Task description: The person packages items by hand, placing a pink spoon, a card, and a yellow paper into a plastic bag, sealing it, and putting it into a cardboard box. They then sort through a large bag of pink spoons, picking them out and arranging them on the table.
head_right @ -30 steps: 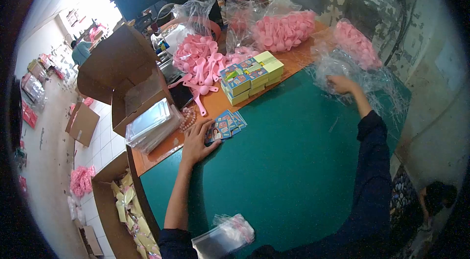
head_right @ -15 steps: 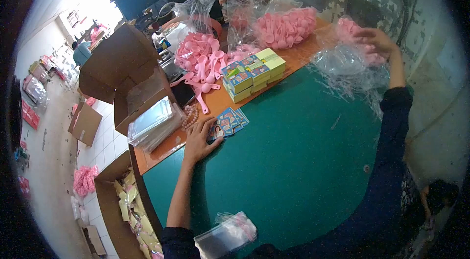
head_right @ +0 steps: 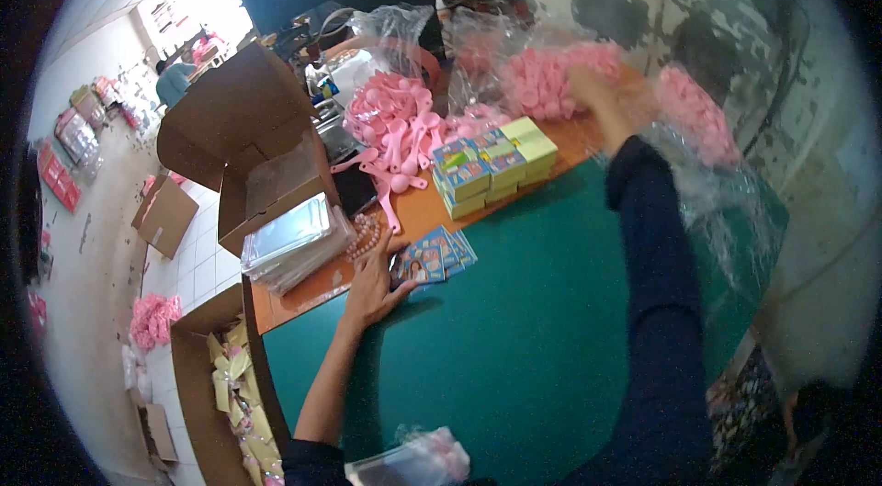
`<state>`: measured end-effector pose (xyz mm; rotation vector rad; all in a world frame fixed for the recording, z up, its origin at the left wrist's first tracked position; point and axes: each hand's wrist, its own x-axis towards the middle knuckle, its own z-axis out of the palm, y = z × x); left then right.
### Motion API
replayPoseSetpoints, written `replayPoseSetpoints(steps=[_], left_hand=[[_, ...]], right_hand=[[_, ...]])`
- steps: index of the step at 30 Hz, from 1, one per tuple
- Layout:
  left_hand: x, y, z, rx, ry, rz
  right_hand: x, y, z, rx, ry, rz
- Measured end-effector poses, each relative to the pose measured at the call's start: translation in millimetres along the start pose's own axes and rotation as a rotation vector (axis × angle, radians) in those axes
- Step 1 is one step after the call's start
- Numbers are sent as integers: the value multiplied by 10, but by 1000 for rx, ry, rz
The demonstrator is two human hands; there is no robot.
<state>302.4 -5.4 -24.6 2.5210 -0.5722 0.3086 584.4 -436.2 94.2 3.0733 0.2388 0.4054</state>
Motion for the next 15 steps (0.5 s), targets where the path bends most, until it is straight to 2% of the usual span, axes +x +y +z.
replayPoseSetpoints(steps=[1,4,7,10,13,15], left_hand=[[-3,-12,7,18,11,16],[-31,-61,20,28,22,23],[-16,34,-46,42,-34,-51],[-8,55,-74,-42,-58,-56],[-6,51,-84,-29,-81,-73],[-11,29,-63,-36,-60,-75]], right_hand=[[218,-38,319,-76,-29,-66],[438,-381,717,154,326,-187],[480,-494,979,83,125,-78],[279,-690,784,-12,107,159],[375,-400,846,113,13,255],[368,-108,994,265,298,365]])
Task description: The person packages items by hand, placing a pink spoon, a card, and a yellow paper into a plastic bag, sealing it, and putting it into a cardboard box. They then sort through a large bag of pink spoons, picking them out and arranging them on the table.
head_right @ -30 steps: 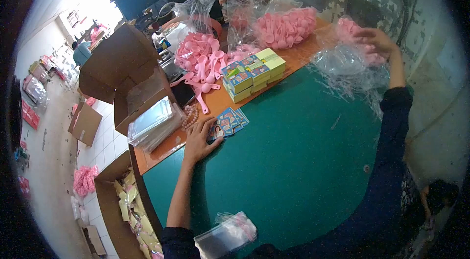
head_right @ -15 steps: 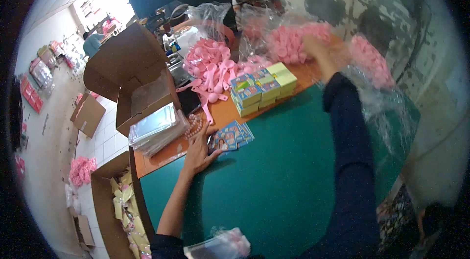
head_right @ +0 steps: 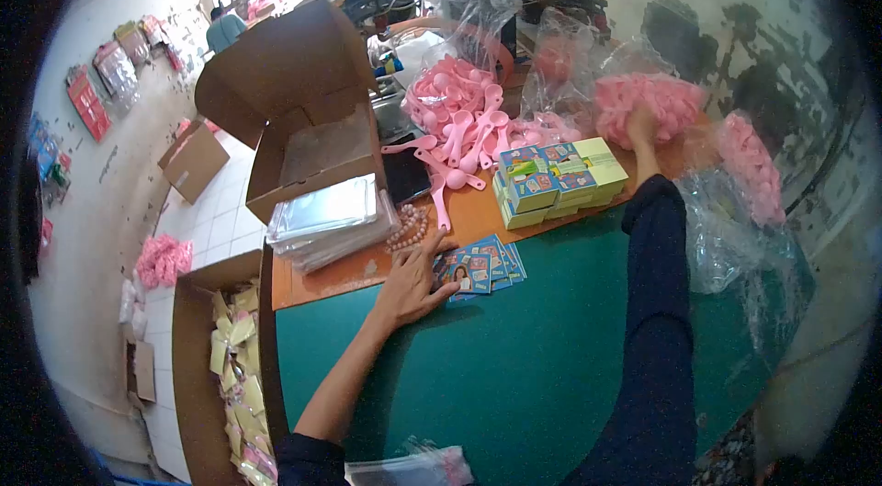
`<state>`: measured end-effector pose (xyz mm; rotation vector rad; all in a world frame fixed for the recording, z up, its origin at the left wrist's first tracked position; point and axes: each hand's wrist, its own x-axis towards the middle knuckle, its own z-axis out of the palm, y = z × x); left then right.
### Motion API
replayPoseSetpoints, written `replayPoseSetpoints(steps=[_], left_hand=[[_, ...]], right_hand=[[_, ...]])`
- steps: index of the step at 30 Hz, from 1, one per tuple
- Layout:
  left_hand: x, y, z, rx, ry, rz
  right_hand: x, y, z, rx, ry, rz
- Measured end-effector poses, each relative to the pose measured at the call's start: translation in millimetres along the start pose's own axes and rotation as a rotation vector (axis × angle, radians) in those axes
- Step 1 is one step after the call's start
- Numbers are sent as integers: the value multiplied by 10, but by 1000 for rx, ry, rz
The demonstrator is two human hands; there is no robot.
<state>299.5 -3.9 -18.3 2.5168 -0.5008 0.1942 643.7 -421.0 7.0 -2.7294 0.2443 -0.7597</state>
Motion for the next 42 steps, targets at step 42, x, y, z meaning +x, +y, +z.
replayPoseSetpoints(steps=[42], left_hand=[[-2661,75,-1610,433,460,227]], right_hand=[[-3998,-2525,-2162,1294,-826,-350]])
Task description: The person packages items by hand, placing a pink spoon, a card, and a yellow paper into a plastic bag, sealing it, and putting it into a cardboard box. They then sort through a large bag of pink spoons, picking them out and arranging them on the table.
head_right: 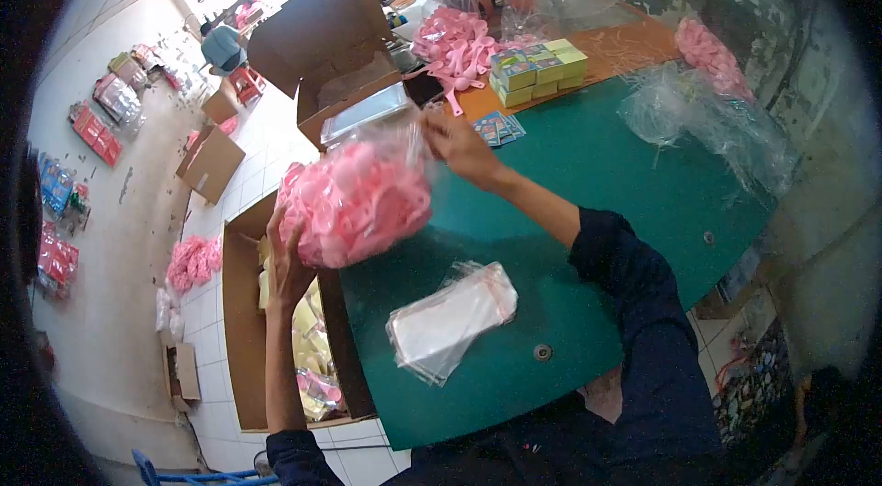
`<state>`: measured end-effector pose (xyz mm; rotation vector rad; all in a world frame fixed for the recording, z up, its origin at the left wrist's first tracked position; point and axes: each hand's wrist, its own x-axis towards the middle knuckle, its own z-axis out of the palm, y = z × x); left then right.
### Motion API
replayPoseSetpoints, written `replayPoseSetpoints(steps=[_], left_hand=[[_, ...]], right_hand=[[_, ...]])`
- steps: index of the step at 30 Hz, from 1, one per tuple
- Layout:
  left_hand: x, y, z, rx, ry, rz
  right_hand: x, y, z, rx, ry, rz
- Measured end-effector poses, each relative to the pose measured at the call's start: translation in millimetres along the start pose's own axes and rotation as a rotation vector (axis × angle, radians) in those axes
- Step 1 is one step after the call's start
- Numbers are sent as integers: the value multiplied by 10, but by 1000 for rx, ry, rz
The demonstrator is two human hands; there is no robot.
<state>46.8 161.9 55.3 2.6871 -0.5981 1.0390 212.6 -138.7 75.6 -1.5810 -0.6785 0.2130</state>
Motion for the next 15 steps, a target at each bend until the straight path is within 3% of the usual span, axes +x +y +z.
replayPoseSetpoints(steps=[1,4,6,8,10,12,15], left_hand=[[-53,-69,18,10,-48,-12],[-150,-106,130,-2,-139,-56],[-178,-123,126,91,-211,-32],[-202,-127,164,76,-218,-63],[-192,-126,211,110,-225,-91],[-167,-126,279,186,-227,-93],[-15,-134,346,264,-232,-89]], right_hand=[[-71,101,-18,-53,-76,-33],[-439,290,-301,-493,-222,-393],[-803,301,-761,-1430,-164,-366],[-1117,396,-1406,-1635,5,-279],[-1365,390,-1979,-1757,65,21],[-1583,704,-2608,-1884,149,-20],[-1601,953,-3272,-1937,33,78]])
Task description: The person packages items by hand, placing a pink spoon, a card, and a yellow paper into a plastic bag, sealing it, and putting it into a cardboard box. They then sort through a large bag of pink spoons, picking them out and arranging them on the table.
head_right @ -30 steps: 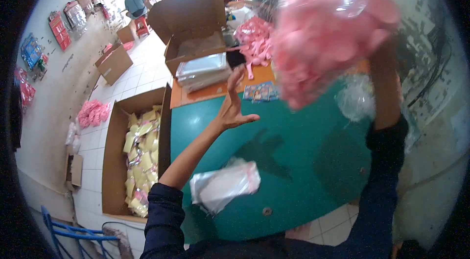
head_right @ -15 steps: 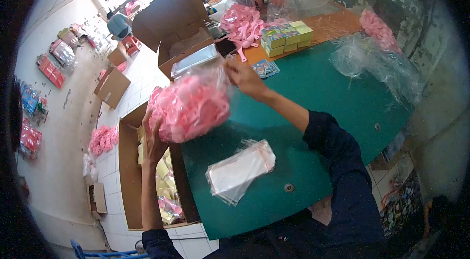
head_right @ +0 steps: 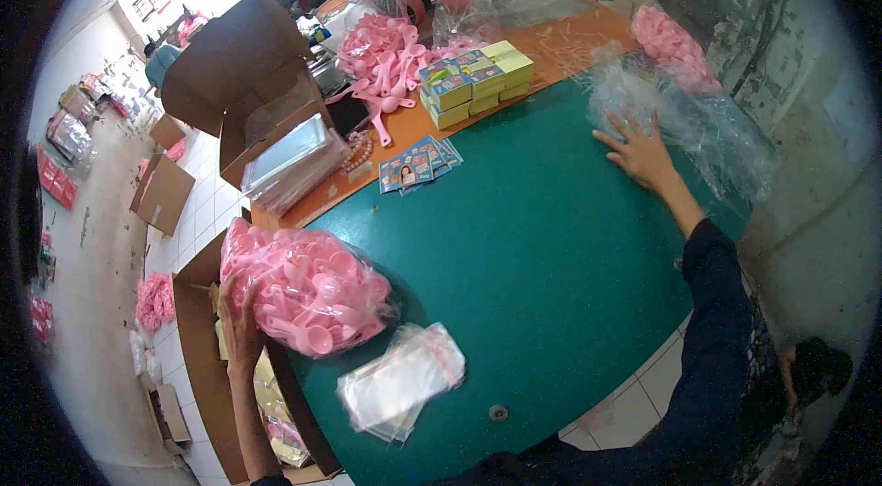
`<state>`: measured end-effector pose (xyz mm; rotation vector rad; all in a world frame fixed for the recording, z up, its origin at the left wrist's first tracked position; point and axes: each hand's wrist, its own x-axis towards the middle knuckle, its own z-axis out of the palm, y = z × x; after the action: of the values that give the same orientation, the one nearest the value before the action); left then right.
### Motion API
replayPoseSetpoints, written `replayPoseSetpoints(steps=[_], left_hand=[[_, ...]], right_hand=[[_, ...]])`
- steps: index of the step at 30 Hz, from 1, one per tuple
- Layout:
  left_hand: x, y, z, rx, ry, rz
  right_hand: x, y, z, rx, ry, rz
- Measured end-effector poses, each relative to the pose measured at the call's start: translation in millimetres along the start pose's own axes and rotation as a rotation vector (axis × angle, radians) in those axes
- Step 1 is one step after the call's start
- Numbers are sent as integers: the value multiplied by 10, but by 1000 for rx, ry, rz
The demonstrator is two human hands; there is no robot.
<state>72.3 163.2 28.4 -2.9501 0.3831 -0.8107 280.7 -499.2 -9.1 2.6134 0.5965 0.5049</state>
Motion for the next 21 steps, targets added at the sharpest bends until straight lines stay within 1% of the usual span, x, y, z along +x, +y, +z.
replayPoseSetpoints(steps=[3,6,7,8,9,10,11,12,13,14,16,17,18,19,20,21], left_hand=[[165,-5,-26,84,-65,-23],[229,-96,63,133,-87,-57],[238,-112,52,132,-117,-49],[227,-113,16,269,-220,-58],[336,33,-124,176,-310,-129],[314,216,-376,102,-414,-238],[351,303,-466,23,-379,-259],[364,382,-536,-61,-342,-275],[365,483,-555,-147,-296,-286],[374,622,-533,-178,-237,-239],[457,933,-442,-236,-110,-130],[489,1111,-360,-271,-82,-59],[515,1270,-288,-308,-59,17],[573,1398,-250,-257,-40,18],[652,1495,-223,-205,-19,20],[700,1531,-213,-154,5,22]], right_hand=[[270,389,228,67,-269,92],[564,587,96,113,-387,257],[707,861,411,182,-280,306],[828,1122,773,254,-175,344],[856,1336,528,583,-140,237],[973,1407,176,755,-174,276],[1116,1463,-192,924,-204,322],[1147,1433,-359,895,-288,564],[1183,1348,-319,598,-89,466],[1201,1263,-266,302,114,369],[1216,814,-508,614,173,306],[1253,287,-867,1217,-3,323],[1251,-60,-928,1203,-34,284],[1255,-405,-915,1188,-60,247],[1262,-742,-969,982,35,110],[1257,-1038,-927,890,101,-62]])
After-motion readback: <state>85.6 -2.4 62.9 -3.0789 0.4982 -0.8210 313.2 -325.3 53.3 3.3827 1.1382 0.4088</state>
